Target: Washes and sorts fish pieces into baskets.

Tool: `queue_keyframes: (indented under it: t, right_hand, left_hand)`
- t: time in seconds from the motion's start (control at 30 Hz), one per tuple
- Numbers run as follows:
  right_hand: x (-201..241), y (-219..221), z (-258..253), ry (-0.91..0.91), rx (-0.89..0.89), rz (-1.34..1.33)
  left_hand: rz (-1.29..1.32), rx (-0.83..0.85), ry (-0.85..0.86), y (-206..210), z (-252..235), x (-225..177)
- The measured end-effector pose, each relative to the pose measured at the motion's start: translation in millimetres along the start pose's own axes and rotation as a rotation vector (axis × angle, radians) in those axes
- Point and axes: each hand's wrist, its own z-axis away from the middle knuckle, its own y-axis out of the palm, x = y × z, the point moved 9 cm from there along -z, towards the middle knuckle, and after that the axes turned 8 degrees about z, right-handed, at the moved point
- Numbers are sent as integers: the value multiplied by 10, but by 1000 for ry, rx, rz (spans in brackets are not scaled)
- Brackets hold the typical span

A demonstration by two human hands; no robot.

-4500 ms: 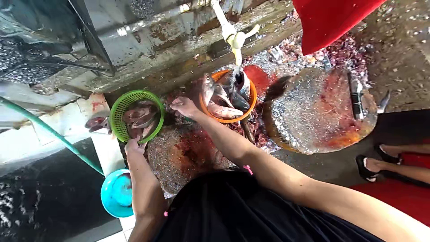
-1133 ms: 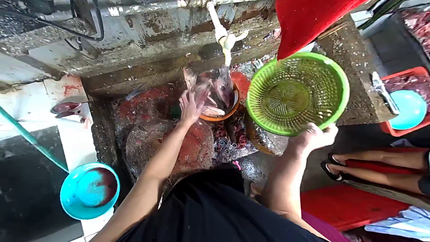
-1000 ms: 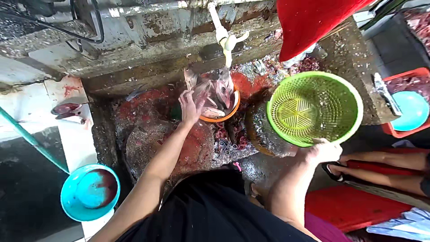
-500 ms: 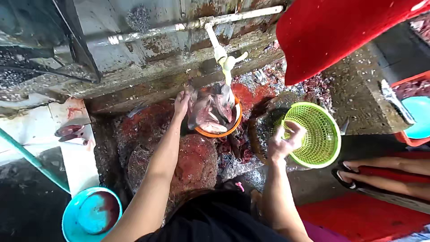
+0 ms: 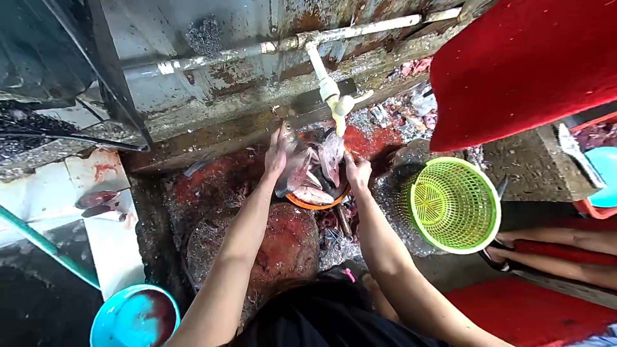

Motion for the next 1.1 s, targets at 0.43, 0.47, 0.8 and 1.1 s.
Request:
queue_keyframes:
  t: [0.43, 0.47, 0.8, 1.1]
  right_hand:
    - [304, -578, 1134, -148, 98, -249]
    - [272, -508, 1268, -166, 117, -263]
    - [248, 278, 2083, -242, 609, -290]
    - [1417, 830, 33, -272, 435, -599]
  left_hand:
    - [-142, -154, 48, -805, 1443, -1065]
    - [-203, -168, 47, -910, 1649, -1045]
    - [-144, -296, 76, -1878, 2968, -398]
    - [88, -384, 83, -1820, 3036, -272]
